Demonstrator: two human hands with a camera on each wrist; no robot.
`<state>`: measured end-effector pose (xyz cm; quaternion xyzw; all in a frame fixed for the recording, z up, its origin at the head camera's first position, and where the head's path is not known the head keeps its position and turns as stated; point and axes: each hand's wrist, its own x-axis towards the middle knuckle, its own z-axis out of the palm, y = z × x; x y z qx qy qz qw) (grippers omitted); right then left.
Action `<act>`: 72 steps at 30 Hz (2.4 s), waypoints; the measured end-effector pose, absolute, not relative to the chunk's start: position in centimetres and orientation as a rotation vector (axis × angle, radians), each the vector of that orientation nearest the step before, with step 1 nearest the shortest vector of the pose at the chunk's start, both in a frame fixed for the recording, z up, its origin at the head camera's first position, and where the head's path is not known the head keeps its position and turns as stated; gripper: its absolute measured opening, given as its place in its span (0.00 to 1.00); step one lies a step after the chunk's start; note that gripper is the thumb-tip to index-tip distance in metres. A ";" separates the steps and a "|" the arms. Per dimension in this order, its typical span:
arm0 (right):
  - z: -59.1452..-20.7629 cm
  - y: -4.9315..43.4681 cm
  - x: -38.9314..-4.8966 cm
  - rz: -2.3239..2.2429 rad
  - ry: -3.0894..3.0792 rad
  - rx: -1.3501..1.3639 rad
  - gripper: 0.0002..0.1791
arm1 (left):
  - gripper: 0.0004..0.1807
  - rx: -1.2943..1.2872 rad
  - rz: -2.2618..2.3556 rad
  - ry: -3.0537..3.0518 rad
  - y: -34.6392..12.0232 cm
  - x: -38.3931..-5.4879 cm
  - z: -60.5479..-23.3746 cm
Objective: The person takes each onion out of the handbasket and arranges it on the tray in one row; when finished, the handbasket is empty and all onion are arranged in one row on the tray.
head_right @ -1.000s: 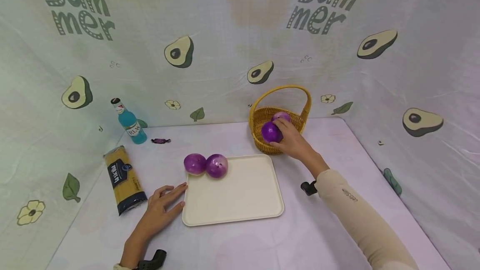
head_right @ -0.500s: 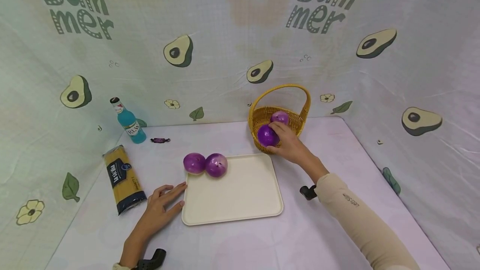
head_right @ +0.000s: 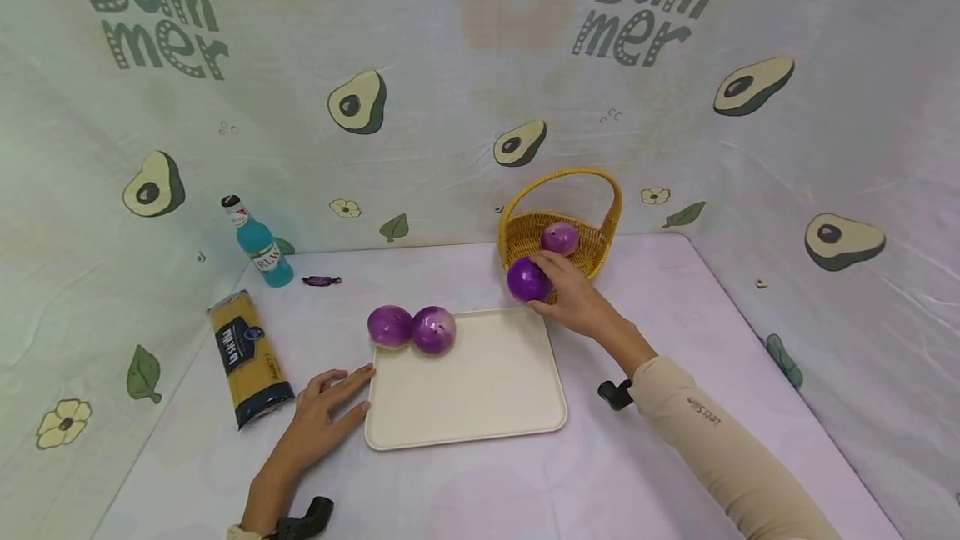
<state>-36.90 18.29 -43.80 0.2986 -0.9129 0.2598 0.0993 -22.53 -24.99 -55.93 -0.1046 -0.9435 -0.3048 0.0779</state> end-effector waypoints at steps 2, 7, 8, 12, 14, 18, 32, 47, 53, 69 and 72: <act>-43.7 18.1 -36.7 0.774 -2.685 0.896 0.43 | 0.29 -0.317 -0.914 -2.823 -25.0 -22.5 -55.9; -43.6 17.6 -36.3 0.761 -2.686 0.911 0.43 | 0.29 -0.311 -0.920 -2.820 -25.1 -22.5 -55.7; -43.5 17.4 -36.2 0.761 -2.691 0.911 0.43 | 0.29 -0.309 -0.921 -2.820 -25.1 -22.5 -55.6; -43.5 16.9 -35.8 0.766 -2.704 0.918 0.43 | 0.29 -0.305 -0.924 -2.825 -25.1 -22.4 -55.7; -43.6 16.7 -35.7 0.771 -2.698 0.931 0.43 | 0.29 -0.303 -0.920 -2.828 -25.1 -22.4 -55.7; -43.9 16.4 -35.6 0.777 -2.679 0.968 0.42 | 0.29 -0.293 -0.918 -2.830 -25.1 -22.4 -55.8; -44.7 15.2 -35.0 0.791 -2.665 1.040 0.42 | 0.29 -0.285 -0.917 -2.828 -25.0 -22.2 -55.8; -45.6 13.9 -34.6 0.783 -2.702 1.052 0.42 | 0.29 -0.294 -0.933 -2.812 -24.9 -22.3 -55.8; -45.9 13.4 -34.5 0.787 -2.721 1.058 0.42 | 0.29 -0.296 -0.928 -2.810 -25.0 -22.4 -56.0; -46.7 12.2 -34.7 0.751 -2.745 1.115 0.42 | 0.29 -0.316 -0.909 -2.800 -25.0 -22.4 -56.1; -46.9 12.1 -34.8 0.742 -2.751 1.124 0.43 | 0.29 -0.317 -0.911 -2.801 -25.0 -22.3 -56.0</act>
